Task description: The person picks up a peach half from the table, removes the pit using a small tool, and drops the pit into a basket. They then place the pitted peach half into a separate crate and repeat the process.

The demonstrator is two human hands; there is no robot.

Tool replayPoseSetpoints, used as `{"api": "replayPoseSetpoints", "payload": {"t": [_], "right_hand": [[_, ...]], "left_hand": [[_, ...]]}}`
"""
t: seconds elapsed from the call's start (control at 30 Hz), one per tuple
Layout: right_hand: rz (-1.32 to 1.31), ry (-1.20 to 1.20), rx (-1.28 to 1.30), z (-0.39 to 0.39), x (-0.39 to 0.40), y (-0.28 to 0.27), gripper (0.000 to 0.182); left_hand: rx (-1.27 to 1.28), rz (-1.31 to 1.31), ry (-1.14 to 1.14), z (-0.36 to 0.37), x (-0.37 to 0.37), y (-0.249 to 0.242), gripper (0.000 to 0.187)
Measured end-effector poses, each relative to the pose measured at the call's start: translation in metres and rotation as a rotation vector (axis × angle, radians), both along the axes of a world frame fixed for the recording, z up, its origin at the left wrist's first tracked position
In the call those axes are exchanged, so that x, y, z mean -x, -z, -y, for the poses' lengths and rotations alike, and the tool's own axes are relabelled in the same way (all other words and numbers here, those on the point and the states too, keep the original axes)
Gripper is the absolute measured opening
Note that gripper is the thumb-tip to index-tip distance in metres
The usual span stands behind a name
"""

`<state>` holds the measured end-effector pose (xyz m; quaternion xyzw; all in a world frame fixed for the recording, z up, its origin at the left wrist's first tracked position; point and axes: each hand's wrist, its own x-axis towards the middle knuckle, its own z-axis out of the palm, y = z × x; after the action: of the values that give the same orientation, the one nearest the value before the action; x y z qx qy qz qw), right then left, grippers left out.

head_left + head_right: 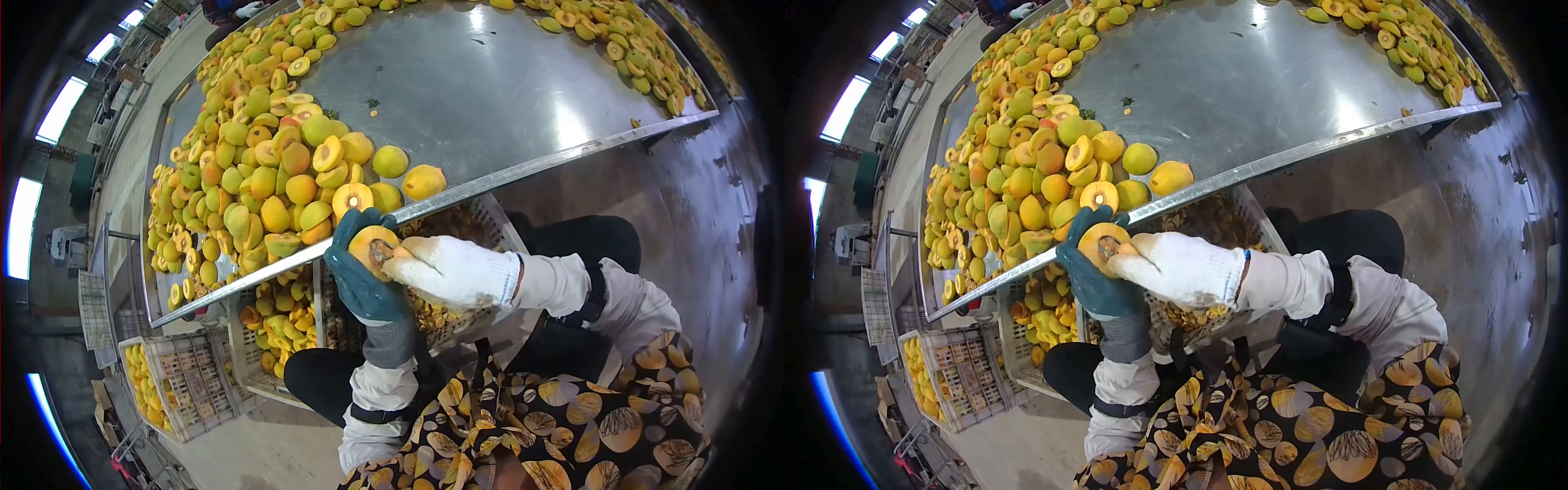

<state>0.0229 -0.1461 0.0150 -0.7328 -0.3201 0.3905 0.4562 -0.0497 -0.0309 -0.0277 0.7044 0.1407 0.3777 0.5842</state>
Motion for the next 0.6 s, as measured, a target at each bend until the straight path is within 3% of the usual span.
{"api": "replayPoseSetpoints", "payload": {"t": [0.07, 0.2, 0.27, 0.33, 0.4, 0.5, 0.6], "right_hand": [[0.025, 0.005, -0.004, 0.002, -0.003, 0.002, 0.055], [0.206, 0.103, 0.009, 0.002, 0.002, 0.013, 0.055], [0.300, 0.153, -0.056, 0.002, -0.001, 0.015, 0.055], [0.331, 0.179, -0.168, 0.001, -0.007, 0.024, 0.058], [0.259, 0.212, -0.207, -0.002, -0.006, 0.025, 0.063], [-0.060, 0.266, -0.022, -0.004, -0.009, -0.004, 0.064], [-0.042, 0.309, -0.037, -0.007, -0.023, -0.010, 0.047]], "left_hand": [[-0.194, -0.145, 0.042, -0.007, 0.002, 0.004, 0.046], [-0.216, -0.209, 0.250, -0.036, 0.007, 0.007, 0.039], [-0.189, -0.211, 0.252, -0.040, 0.006, 0.010, 0.037], [-0.187, -0.202, 0.093, -0.034, 0.005, 0.003, 0.049], [-0.774, -0.309, -0.072, -0.043, 0.006, 0.005, 0.049], [-0.057, -0.085, 0.174, -0.027, 0.002, 0.020, 0.045], [-0.527, -0.233, 0.177, -0.022, 0.008, 0.011, 0.059]]}}
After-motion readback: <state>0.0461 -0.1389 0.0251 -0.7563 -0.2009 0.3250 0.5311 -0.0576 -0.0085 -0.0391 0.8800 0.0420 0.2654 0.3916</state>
